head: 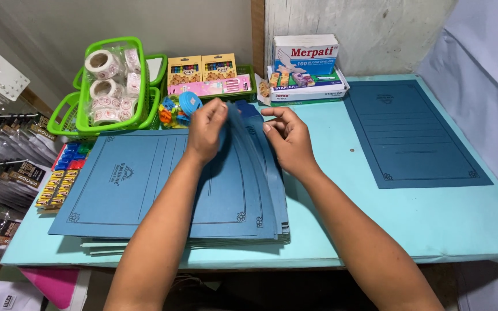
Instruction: The person picks up blue file folders from a stack on a light blue table, opens them to display the interior, and then folds them back closed. They repeat this process with several folders, placing the folded ones into a separate pile.
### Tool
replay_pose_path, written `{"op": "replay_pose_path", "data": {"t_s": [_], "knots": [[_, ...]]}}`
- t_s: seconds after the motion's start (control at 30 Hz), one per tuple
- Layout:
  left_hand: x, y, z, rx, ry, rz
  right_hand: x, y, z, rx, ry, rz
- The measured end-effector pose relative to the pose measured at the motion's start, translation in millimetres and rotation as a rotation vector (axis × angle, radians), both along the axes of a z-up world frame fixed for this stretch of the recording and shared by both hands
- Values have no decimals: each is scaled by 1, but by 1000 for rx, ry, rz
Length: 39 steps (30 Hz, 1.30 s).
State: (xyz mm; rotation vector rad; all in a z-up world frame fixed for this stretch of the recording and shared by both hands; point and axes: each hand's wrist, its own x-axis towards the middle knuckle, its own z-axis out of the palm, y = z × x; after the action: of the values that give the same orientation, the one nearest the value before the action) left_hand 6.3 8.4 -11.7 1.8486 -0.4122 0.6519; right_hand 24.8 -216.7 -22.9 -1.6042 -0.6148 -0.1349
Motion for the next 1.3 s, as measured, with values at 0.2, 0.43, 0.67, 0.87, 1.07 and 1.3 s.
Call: {"op": "replay_pose_path", "data": {"t_s": [0.2,0.43,0.67,0.87,1.07,1.3], "knots": [[-10,-10,15,122,-2,75,-17,3,21,244,277,271],[-8,-11,14,-29,-93,34,-21,-1,17,334,371,394],[-16,-32,29,324,-130,381,-36,12,6,-202,244,357],[-32,-36,94,468,-326,431,-9,-24,16,-14,419,404],[-60,46,108,390,-237,612,3,-93,58,60,432,109],[-78,106,55,-50,118,368,15,-129,67,150,218,138]]}}
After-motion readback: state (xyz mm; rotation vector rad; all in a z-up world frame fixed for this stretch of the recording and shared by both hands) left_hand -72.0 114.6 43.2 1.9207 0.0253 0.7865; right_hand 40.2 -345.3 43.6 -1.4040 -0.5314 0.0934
